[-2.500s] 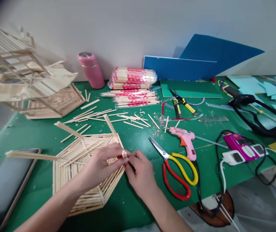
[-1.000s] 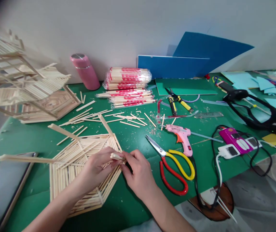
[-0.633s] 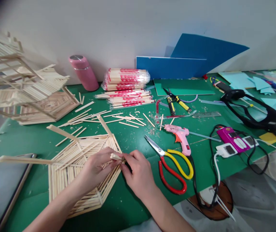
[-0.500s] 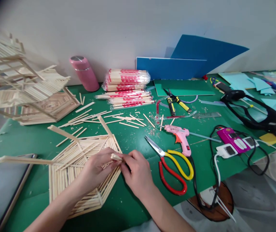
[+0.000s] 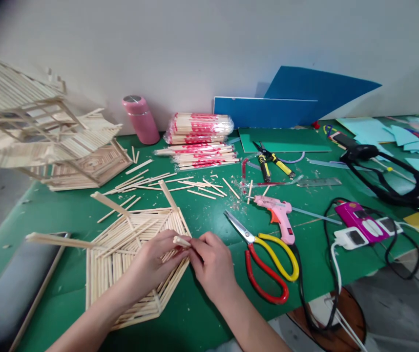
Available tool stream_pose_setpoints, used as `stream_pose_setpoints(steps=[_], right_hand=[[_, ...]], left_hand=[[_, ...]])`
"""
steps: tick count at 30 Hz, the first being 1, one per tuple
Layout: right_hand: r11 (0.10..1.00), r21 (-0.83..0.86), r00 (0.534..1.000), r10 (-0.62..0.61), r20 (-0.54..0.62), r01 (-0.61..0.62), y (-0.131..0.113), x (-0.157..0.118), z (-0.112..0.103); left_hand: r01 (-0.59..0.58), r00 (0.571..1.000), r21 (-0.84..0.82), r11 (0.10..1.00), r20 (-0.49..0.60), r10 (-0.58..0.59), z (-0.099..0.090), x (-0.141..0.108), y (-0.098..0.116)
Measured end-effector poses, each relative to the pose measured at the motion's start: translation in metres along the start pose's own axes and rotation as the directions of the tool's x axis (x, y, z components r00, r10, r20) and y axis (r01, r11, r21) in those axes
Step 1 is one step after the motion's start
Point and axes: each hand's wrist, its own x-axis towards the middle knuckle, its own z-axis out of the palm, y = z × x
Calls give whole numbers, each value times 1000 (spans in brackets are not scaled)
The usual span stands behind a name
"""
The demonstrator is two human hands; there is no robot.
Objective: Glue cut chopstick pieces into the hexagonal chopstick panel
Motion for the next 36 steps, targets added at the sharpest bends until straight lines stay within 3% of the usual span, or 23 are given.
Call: stream_pose_setpoints(steps=[9,20,26,36], right_hand=[[1000,22,1000,-15,-10,15,2,-1,4],[983,180,989,-13,-145,40,4,-2,0],[930,367,949,121,-290,-6,10,-4,-8],[828,558,868,318,-380,-59,19,-9,-7]], left_hand=[[119,986,6,993,-120,-118,15,-9,2],[101,981,17,995,-170,-97,24,-7,-8],[111,978,44,993,-180,-102,25,-9,-8],[116,973,70,991,-210,-99,29,-10,-12]])
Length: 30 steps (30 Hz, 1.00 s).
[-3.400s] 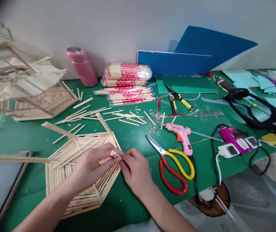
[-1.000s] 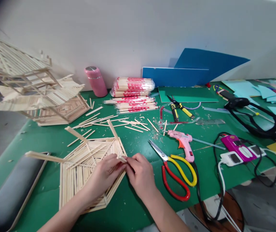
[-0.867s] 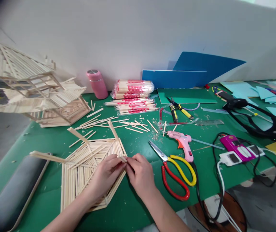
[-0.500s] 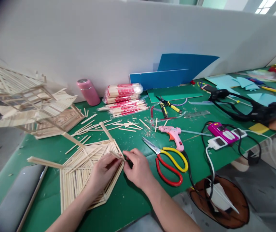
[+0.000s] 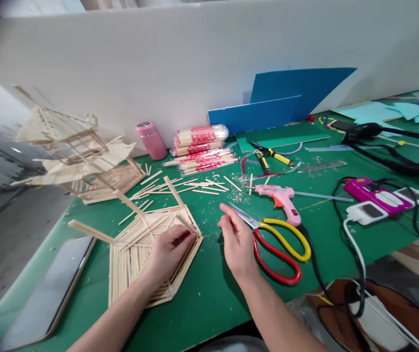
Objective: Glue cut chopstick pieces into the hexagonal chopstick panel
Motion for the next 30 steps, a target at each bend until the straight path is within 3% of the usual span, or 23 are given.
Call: stream_pose_setpoints(steps=[18,30], right_hand=[[1000,0,1000,5,-16,-5,4,1,2],[995,-78,998,-55,-2,55,7,2,3]], left_hand=[[-26,1000,-11,1000,1,26,-4,-3,7],[-28,1000,-37,999,-8,28,-5,-2,9]])
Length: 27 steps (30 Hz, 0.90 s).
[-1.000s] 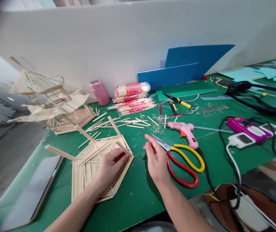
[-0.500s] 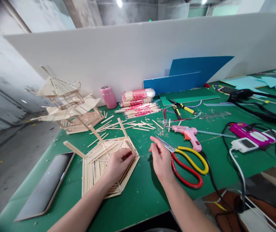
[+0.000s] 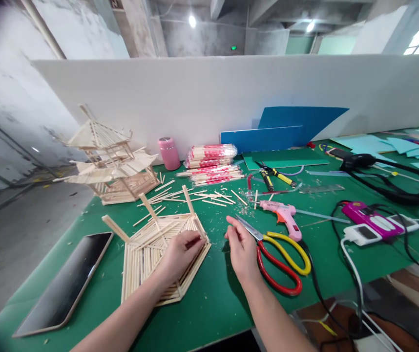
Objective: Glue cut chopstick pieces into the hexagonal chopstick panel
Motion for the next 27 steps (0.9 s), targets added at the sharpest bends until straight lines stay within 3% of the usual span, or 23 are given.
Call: stream_pose_setpoints(steps=[6,10,18,27], right_hand=[[992,-79,990,-86,109,95,-7,-4,1],[976,-108,962,-162,222,189,-13,-7,2],[945,-107,905,-256,339,308,-20,-12,4],[933,-100,890,-292,350,346,-17,-12,4]], left_hand=[[0,1000,-13,1000,11,1,0,0,-1],[3,1000,-17,1000,12,-2,0,1,-2],[-5,1000,-32,999,19,5,0,2,-1],[-10,1000,-30,1000,26,11,0,2,-2]])
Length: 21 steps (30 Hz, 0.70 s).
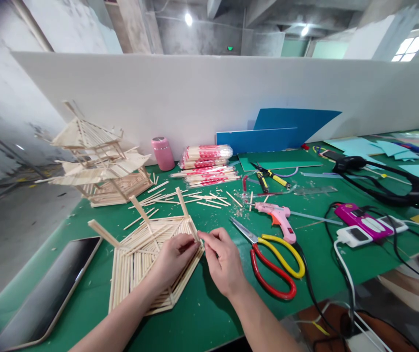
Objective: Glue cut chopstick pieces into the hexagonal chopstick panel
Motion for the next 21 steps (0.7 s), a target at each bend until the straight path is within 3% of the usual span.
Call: stream_pose_setpoints(steps=[6,11,21], right_hand=[[999,-39,999,30,-9,-31,1,2,1],[978,-132,985,150,-86,-161,7,0,-2],[934,-283,970,238,45,-216,3,-4,0]], left_hand=[[-2,1000,18,1000,-8,3,0,0,1],[-3,1000,48,999,-23,4,-2,1,3],[19,1000,43,999,7,-19,1,1,-2]])
